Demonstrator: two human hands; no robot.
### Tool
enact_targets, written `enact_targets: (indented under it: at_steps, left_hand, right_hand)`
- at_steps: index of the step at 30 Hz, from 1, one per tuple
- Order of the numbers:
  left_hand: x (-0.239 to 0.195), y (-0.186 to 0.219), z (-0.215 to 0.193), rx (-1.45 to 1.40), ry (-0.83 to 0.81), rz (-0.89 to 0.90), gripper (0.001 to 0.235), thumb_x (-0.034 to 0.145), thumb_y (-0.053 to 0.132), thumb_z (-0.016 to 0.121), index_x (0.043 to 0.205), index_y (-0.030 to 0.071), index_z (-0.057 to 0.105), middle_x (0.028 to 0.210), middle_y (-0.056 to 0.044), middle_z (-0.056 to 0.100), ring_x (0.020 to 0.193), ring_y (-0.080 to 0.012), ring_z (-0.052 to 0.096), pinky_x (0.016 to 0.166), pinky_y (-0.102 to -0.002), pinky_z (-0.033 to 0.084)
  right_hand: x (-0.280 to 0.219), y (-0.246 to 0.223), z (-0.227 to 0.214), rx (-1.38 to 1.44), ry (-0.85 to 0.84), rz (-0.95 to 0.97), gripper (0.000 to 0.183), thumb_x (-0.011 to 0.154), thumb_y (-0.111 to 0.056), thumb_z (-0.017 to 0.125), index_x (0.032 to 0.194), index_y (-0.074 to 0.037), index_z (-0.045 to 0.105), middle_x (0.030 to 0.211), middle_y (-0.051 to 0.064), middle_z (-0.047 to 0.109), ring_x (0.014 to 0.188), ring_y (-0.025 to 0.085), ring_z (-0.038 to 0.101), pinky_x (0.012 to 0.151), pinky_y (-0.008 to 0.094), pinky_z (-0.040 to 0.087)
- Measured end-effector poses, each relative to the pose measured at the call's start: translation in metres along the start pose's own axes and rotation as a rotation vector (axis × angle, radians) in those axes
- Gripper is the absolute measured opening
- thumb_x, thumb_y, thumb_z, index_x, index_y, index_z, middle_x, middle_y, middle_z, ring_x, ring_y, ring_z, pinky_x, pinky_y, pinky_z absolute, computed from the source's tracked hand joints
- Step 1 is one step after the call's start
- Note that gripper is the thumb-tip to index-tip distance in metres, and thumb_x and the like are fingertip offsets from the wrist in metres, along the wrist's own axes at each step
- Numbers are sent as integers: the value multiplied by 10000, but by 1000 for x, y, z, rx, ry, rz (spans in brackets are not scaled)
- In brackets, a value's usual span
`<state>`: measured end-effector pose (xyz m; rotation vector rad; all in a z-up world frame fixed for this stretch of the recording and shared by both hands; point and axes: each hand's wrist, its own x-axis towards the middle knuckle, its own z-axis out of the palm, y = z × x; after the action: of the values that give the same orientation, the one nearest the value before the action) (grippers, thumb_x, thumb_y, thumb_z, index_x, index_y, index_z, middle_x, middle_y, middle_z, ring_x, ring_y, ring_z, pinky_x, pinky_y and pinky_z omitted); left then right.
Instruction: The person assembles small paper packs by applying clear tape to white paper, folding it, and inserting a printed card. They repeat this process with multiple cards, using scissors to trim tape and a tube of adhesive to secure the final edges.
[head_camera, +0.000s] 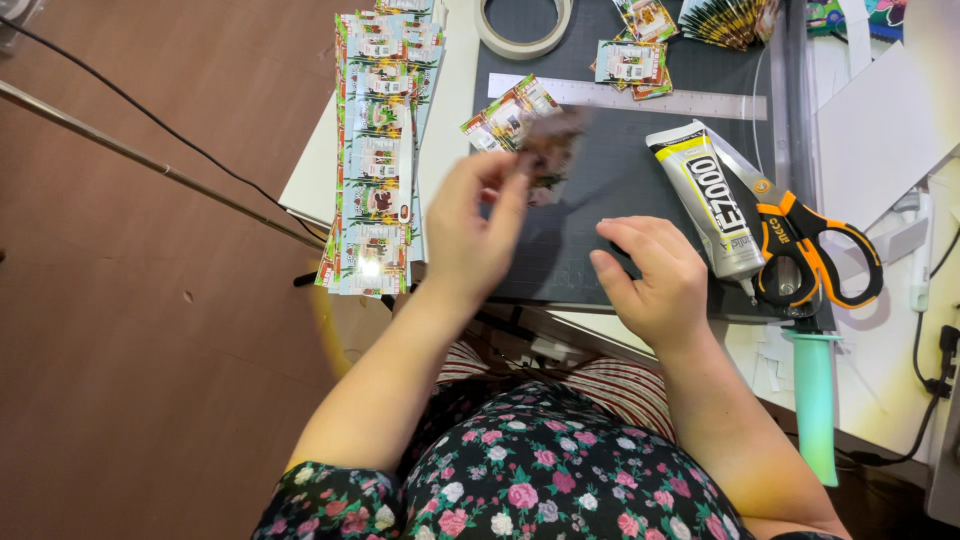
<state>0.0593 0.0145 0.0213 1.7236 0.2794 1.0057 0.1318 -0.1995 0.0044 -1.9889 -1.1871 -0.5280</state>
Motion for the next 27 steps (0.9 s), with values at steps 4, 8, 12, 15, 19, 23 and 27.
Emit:
enact_targets:
  at_steps: [4,8,12,15,19,23,27]
  left_hand:
    - [-15,3,25,279,-107,661,102,934,162,674,1019,176,730,883,4,640,820,-230,658,743,-360,534]
    - [-21,9,38,435,-98,902,156,1022,190,580,971,215,725,905,-5,582,875,-214,624,726,-333,518]
    - [-19,6,38,426,-179,877,179,1031,242,546,1007,218,722,998,-13,618,958,-230,642,766,-339,522]
    - [-19,7,34,393,-211,859,147,999,317,622,1024,222,732,1108,-47,654,1012,-281,645,806,-371,513]
    - [-16,8,24,229,-291,672,435,986,462,650,1283,143,647,1305,-134,606,1185,-377,610,979,-471,498]
    - [-19,3,17,-76,-402,201,622,978,353,710,1476,82,452,1306,-166,619,1014,-347,716,877,-457,571]
    - [-14,-8,10,-128,-488,1,409,1018,421,577,1340,174,626,1029,-124,717,825,-281,737,736,-403,585]
  right_hand:
    - [-12,12,-8,205,80,110,461,945,-417,679,1100,10,761,917,147,712,863,329,708,782,425,567]
    - [-22,26,-9,312,199,201,411,933,-299,755,1079,85,732,816,167,654,785,209,631,715,419,540]
    - [-11,11,-11,270,213,236,257,881,-96,804,1032,99,735,782,205,667,775,269,690,688,423,551]
    - [-9,6,-8,248,222,233,217,877,-41,807,1025,102,737,775,214,680,782,356,732,669,424,555]
    - [-10,8,-8,289,239,207,194,892,22,766,1067,99,733,782,211,705,795,342,746,657,386,554]
    - [-3,-1,-6,483,239,219,357,905,84,718,1252,116,639,757,160,715,734,117,631,703,313,556]
    - [5,-4,-9,483,247,176,326,905,110,723,1224,121,657,754,147,699,703,109,596,666,314,543]
